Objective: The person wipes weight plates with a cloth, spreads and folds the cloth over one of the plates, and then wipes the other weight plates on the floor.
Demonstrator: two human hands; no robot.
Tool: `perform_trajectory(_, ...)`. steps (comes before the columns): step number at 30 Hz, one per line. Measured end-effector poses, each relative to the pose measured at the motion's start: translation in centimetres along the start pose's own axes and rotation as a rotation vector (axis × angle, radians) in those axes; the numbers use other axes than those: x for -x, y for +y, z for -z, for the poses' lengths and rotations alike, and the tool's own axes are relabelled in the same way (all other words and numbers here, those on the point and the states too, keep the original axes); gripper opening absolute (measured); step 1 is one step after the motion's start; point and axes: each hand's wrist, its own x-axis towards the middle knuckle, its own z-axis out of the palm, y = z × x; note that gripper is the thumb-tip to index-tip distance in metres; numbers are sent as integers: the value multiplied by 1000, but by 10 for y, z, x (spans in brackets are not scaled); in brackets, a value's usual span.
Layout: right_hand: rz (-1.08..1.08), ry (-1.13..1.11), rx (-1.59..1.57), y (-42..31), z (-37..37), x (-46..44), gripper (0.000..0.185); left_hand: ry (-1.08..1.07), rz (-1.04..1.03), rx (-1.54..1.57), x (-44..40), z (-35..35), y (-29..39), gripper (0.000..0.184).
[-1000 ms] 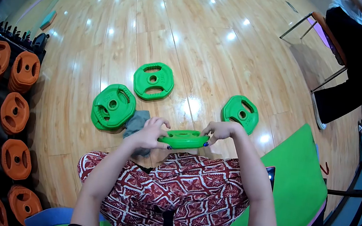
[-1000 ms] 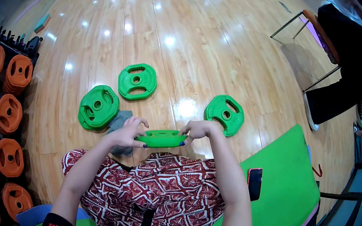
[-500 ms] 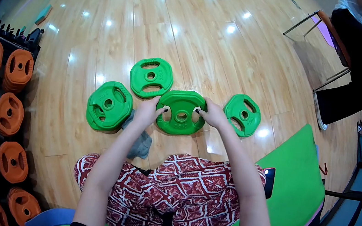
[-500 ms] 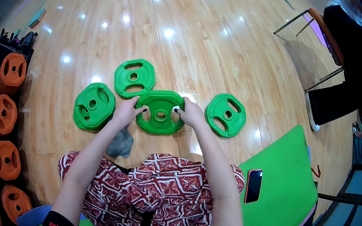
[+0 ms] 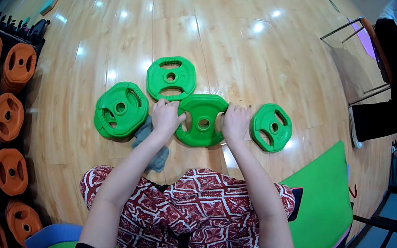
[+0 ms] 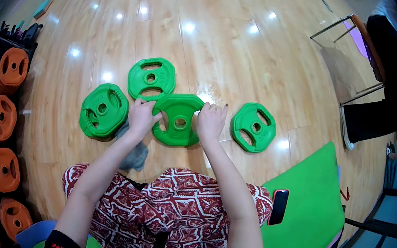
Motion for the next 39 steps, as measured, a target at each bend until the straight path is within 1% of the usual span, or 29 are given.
perform_trajectory(2,3,36,6,0,-7,1,20,99,-88,-78,0,-3,-3,31)
perform_trajectory(4,-3,72,21,-2,-3,2,20,124,-84,-110,0,-6,-1,31)
perform_trajectory(6,-38,-39,-19,0,4,4,20,148,-87,-129,-3,-11,2,31)
perform_trajectory(7,-41,-37,-12,2,1,6,20,153,-101,-115,-5,-14,2,30)
perform_trajectory(8,-67,-18,-28,4,-5,9,24,157,-114,-103,-6,-17,1,29)
perform_trajectory(9,-93,1,-46,3,-8,11,29,155,-118,-101,-6,-19,1,29)
perform_trajectory(10,-97,1,-45,2,-9,14,29,133,-122,-106,-7,-21,1,27)
perform_trajectory(12,-100,-56,16,1,-12,19,46,108,-127,-109,-5,-24,0,26)
perform_trajectory(13,-101,-60,17,0,-13,22,46,68,-116,-133,-3,-25,-1,24)
perform_trajectory(15,-45,-168,52,-3,-16,26,52,22,-98,-159,4,-29,-4,22)
perform_trajectory(19,-28,-185,-3,-6,-27,29,52,-3,-111,-184,9,-36,-9,21)
perform_trajectory(24,-6,-188,-1,-4,-29,28,59,-3,-130,-178,7,-38,-10,22)
perform_trajectory(26,5,-187,-7,-3,-27,26,60,-19,-109,-245,6,-37,-9,18)
perform_trajectory(28,20,-188,-14,-1,-31,25,60,-34,-126,-257,1,-39,-12,19)
perform_trajectory(30,50,-122,71,-1,-34,25,61,-50,-137,-272,5,-41,-17,21)
perform_trajectory(31,51,-118,70,-2,-30,26,61,-53,-149,-274,6,-43,-20,27)
perform_trajectory(32,-7,-199,19,-4,-25,28,62,-49,-163,-275,6,-43,-22,35)
perform_trajectory(33,-66,-281,-34,-6,-18,29,63,-39,-164,-278,8,-35,-20,35)
perform_trajectory(34,-64,-273,-37,-8,-15,32,63,-117,-127,-256,13,-23,-18,48)
perform_trajectory(35,-58,-279,-26,-10,-14,36,67,-198,-89,-235,19,-14,-17,61)
perform_trajectory(36,-52,-282,-17,-13,-9,38,71,-188,-91,-243,26,-11,-20,61)
perform_trajectory(38,-38,-291,-46,-17,1,39,73,-274,-30,-294,39,-7,-29,74)
perform_trajectory(39,-25,-313,-68,-19,8,40,75,-264,-35,-304,45,2,-26,74)
